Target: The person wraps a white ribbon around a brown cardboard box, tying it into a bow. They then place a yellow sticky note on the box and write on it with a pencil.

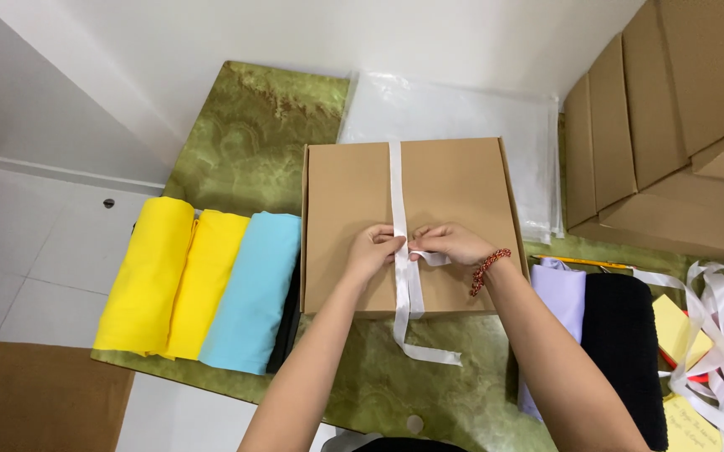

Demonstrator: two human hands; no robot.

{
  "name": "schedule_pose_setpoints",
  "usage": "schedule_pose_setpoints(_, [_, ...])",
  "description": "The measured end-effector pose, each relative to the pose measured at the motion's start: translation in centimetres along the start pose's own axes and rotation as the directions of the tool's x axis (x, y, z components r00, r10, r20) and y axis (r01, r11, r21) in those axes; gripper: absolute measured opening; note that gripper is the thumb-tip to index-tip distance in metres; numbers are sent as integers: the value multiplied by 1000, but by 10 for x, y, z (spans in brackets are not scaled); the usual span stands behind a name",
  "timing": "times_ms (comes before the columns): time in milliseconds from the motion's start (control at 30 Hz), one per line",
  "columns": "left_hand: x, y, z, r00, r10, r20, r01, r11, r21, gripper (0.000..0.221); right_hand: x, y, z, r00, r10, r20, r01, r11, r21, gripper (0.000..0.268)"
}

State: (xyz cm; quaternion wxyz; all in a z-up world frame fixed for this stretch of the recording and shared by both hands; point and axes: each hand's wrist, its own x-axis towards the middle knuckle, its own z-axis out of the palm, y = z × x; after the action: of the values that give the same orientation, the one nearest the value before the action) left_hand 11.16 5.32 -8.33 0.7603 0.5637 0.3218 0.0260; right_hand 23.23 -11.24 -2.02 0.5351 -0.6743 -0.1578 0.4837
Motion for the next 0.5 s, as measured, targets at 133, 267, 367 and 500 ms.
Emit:
schedule_pose_setpoints(133, [-1, -5, 1, 1000, 29, -11, -29, 1000, 8, 45, -19, -23, 12, 998, 23, 60, -25, 999, 31, 20])
schedule_pose_setpoints(267, [-6, -1, 1, 997, 60, -42, -59, 998, 35, 44, -63, -52, 26, 980, -27, 195, 25, 1000, 10, 18])
schedule_pose_setpoints(367, [-25, 18, 4, 995, 92, -49, -88, 993, 79, 48, -101, -42, 39, 927, -28, 374, 49, 998, -47, 19])
schedule_pose_setpoints(500, [-64, 53, 16, 980, 187, -66, -171, 965, 201, 44, -147, 13, 52, 832, -8, 554, 12, 1000, -3, 19])
